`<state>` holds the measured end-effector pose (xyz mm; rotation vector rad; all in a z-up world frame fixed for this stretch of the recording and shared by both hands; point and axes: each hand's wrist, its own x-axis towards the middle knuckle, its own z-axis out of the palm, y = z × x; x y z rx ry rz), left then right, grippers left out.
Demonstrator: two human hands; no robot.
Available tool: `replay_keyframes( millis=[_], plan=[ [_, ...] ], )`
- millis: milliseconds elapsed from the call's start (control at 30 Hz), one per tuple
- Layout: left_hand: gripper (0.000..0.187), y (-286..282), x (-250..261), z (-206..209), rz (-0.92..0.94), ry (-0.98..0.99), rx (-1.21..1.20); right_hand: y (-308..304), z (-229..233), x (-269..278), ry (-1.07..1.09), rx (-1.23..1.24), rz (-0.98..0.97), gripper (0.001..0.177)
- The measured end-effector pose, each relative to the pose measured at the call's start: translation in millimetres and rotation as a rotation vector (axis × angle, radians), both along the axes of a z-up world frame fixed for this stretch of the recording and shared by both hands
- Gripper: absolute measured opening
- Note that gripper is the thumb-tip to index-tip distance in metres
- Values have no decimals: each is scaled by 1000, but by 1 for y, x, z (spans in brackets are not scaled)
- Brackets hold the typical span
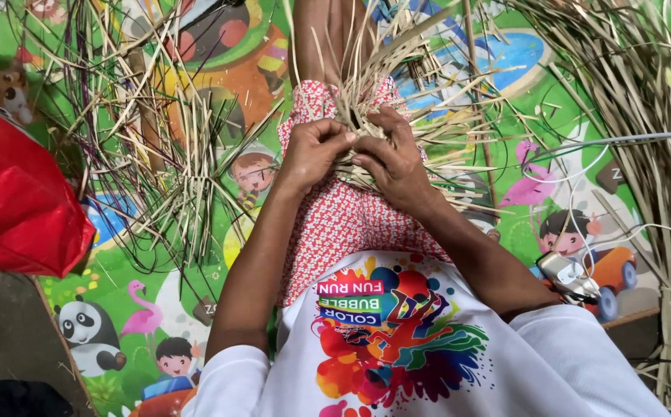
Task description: A person is weaving dried leaves or straw into a small basket-like object while sitting on the floor.
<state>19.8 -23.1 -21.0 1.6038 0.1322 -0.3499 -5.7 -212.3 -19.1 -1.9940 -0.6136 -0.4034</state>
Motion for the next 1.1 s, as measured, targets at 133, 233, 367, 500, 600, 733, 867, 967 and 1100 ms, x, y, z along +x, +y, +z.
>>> replay_keyframes(
  millis=[133, 233, 367, 500, 600, 733, 867, 967, 1100],
  plan=[
    [10, -9, -6, -2, 63, -150, 14, -1, 15, 1, 150, -54, 45, 30],
    [14, -10, -17, -6, 188, -125, -46, -1, 15, 2, 179, -127, 45, 36],
    [19, -14, -21, -21, 292, -98, -126, 0, 14, 3, 174, -149, 43, 38],
    [21, -16, -22, -22, 348, -83, -196, -1, 12, 3, 193, -195, 52, 42],
    [16, -16, -24, -22, 328, -167, -178, -3, 7, 6, 193, -257, 43, 43],
    [8, -18, -33, -15, 243, -451, -21, -4, 11, 9, 238, -276, 70, 40],
    [12, -6, -21, -21, 173, -578, 109, -5, 28, 8, 381, -58, 134, 28],
    [16, 0, -19, -17, 73, -695, 273, -8, 12, 7, 279, 31, 145, 15],
    [16, 2, -26, -6, 115, -389, 17, -9, 6, 4, 217, 73, 137, 18]
  ],
)
